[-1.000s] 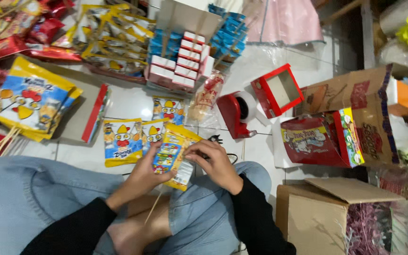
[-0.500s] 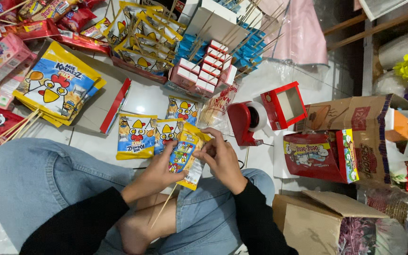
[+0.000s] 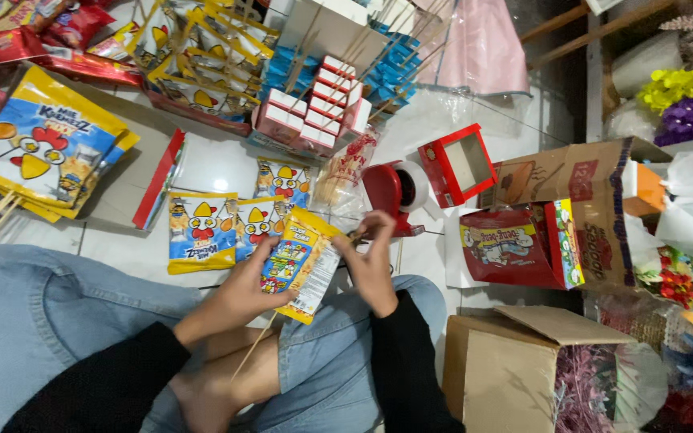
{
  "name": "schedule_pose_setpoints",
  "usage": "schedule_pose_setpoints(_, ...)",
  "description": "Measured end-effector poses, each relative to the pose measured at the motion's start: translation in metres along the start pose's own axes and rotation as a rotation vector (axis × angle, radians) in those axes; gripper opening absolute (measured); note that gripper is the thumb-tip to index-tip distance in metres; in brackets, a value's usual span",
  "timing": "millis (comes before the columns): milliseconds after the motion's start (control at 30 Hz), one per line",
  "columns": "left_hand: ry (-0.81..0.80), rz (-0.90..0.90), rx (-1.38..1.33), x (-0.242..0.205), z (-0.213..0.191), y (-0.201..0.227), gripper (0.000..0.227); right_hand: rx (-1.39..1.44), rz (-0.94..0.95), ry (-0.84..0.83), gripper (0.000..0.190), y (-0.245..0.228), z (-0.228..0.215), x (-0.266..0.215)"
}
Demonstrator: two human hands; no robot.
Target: The person sits on the floor and assembles snack skewers by inserting wooden sticks into small snack packets and securing them with a hot glue gun. They repeatedly pick up packets, insert sticks, apply glue, and place the finished items aside.
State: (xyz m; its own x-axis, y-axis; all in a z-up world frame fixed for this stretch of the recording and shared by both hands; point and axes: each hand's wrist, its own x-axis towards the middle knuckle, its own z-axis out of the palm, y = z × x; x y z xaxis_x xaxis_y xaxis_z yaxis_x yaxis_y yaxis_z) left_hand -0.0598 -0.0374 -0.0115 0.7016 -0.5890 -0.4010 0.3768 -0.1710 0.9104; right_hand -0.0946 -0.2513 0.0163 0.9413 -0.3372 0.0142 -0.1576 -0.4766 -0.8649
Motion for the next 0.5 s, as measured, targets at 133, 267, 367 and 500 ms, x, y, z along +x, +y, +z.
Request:
schedule_pose_setpoints(133, -0.002, -0.01, 0.105, 0.004, 0.0, -0.01, 0.095, -0.076, -0.008, 0.198, 0.036, 0.013, -0.062, 0.022)
schedule_pose_setpoints(267, 0.106, -0.016, -0.088, 0.011, -0.004, -0.01, 0.101, -0.497, 0.143, 0.203, 0.02, 0.095, -0.135, 0.046)
schedule_pose_setpoints(367, 0.146, -0.053, -0.046, 0.013, -0.007, 0.0, 0.108, -0.541, 0.3, 0.024, 0.026, 0.152, -0.155, 0.057)
schedule_pose_setpoints(500, 0.181, -0.101, -0.022, 0.017, -0.013, 0.009, 0.109, -0.42, 0.407, -0.151, 0.027, 0.19, -0.156, 0.066)
